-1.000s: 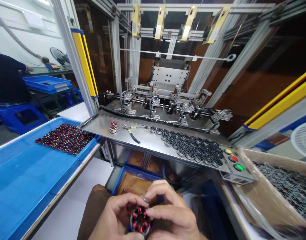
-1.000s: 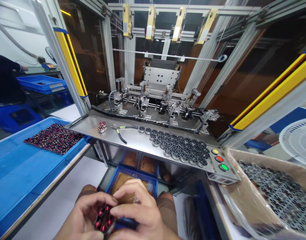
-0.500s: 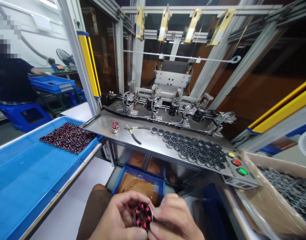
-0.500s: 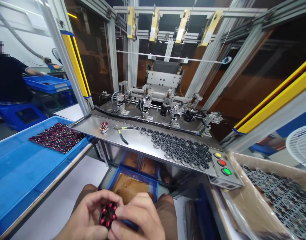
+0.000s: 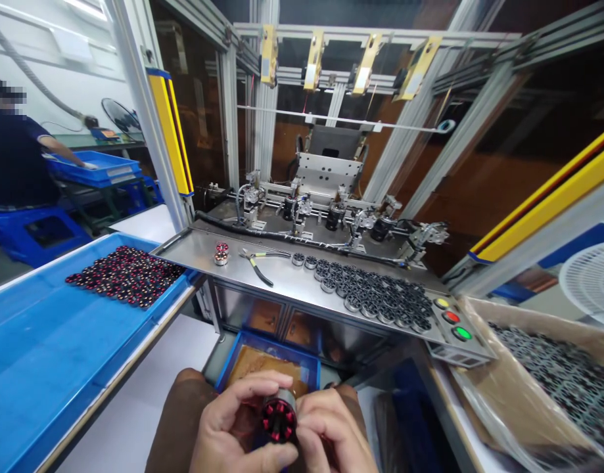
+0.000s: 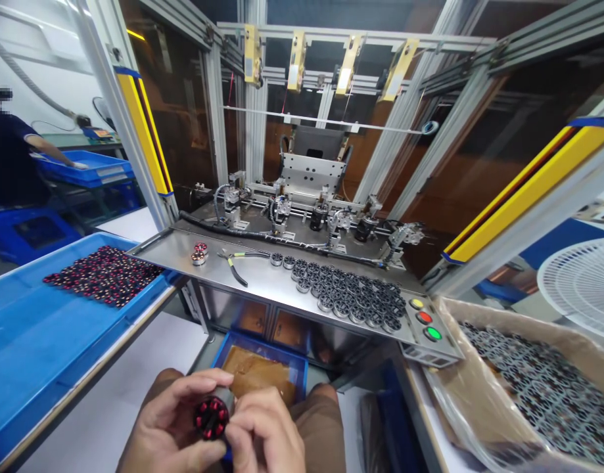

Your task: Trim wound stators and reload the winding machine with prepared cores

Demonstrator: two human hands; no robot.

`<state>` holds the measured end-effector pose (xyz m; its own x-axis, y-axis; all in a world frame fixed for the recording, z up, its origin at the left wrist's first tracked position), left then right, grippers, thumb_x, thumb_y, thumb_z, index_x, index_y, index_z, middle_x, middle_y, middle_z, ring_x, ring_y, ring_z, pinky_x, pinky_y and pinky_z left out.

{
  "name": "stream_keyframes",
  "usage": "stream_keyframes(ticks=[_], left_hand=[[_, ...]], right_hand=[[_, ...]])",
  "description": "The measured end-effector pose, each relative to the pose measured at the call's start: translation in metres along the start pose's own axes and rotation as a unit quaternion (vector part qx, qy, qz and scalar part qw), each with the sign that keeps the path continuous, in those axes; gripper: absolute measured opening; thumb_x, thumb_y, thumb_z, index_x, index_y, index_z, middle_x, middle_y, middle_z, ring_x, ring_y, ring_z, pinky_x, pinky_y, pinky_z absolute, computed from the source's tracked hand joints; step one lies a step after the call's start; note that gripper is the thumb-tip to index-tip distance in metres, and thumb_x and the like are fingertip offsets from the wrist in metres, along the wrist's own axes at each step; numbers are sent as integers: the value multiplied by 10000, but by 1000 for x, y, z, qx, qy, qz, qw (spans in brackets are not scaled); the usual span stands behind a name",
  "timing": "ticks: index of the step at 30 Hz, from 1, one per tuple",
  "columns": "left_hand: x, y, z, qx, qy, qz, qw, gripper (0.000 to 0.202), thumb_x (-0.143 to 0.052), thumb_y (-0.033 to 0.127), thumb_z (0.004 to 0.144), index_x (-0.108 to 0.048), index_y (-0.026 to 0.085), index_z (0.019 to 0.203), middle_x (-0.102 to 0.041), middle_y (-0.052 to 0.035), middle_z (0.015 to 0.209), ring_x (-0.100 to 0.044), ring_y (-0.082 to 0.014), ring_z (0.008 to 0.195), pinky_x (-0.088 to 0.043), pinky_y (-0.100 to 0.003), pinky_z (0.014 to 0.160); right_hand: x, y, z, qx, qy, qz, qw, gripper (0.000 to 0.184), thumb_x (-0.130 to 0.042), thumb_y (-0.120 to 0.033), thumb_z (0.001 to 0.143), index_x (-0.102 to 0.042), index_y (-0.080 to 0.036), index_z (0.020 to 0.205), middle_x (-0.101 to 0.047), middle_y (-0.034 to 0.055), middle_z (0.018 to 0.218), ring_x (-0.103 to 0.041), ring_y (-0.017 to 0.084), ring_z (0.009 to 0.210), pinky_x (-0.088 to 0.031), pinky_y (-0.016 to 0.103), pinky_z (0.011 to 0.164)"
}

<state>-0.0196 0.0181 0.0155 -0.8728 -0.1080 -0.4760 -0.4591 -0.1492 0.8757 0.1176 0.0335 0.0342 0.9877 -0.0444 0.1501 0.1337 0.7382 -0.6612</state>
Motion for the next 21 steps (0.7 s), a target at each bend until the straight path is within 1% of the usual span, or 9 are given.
stream_keyframes(ticks=[1,3,5,8,10,13,15,18,21], left_hand=[[0,-1,0,25,4,-7,1000,504,-920,156,501,-761,292,960,-766,-47,1038,-687,-218,979,-533,-247,819],[-1,-2,0,73,-17,-17,997,642,-949,246,450,-721,272,1050,-740,-58,1061,-661,-224,1015,-502,-258,864],[-1,-3,1,120,-73,-31,990,682,-939,356,467,-677,252,1089,-705,-36,982,-655,-176,903,-486,-229,796],[1,-8,2,165,-180,-67,968,530,-823,476,651,-630,223,1075,-635,8,784,-580,-85,653,-428,-185,616],[4,-11,2,166,-219,-90,957,454,-741,486,752,-603,216,1090,-634,6,738,-593,-87,622,-429,-188,593],[8,-17,4,153,-221,-104,958,343,-676,434,831,-609,212,1085,-663,-11,759,-669,-125,656,-485,-215,601],[8,-20,6,149,-231,-123,954,315,-659,412,850,-626,212,1091,-679,-19,776,-690,-133,671,-499,-215,597],[7,-22,7,160,-248,-172,940,346,-669,404,846,-628,239,1147,-703,-31,861,-690,-117,675,-506,-210,609],[6,-19,7,166,-237,-194,937,384,-686,430,823,-635,261,1165,-684,-30,921,-686,-114,681,-501,-205,606]], right_hand=[[-2,2,-2,-8,11,10,1000,104,-549,-197,931,-601,-193,841,-595,23,691,-598,140,605,-502,244,519],[-3,5,-4,-12,24,29,999,146,-526,-238,949,-596,-192,829,-582,20,686,-586,140,612,-490,250,531],[-4,8,-3,-12,10,39,999,138,-524,-232,949,-594,-192,837,-587,22,698,-589,143,628,-487,255,548],[0,10,-1,-14,-21,33,999,121,-528,-223,945,-597,-192,850,-597,32,722,-595,150,642,-487,265,561],[3,10,1,-10,-38,22,999,121,-525,-221,945,-595,-191,851,-601,37,724,-597,154,644,-489,269,562],[5,9,3,-1,-68,1,998,104,-530,-176,930,-588,-186,844,-592,34,705,-588,151,633,-486,258,554],[5,8,5,0,-73,-11,997,102,-531,-144,916,-580,-186,837,-579,30,695,-577,147,622,-479,253,543],[6,7,7,-8,-64,-16,998,109,-527,-119,903,-576,-190,835,-573,26,690,-572,148,620,-475,256,540],[7,7,7,-19,-58,-22,998,119,-530,-103,895,-586,-191,837,-576,23,690,-575,149,628,-471,256,549]])
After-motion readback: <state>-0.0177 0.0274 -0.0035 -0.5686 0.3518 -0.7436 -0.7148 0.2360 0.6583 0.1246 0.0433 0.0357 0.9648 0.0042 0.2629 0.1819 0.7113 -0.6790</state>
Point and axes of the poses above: each hand's wrist, its own z-axis towards the middle knuckle, its own x-axis out of the back of the hand, y = z × x, the point moved 3 cm from there along z, towards the middle knuckle
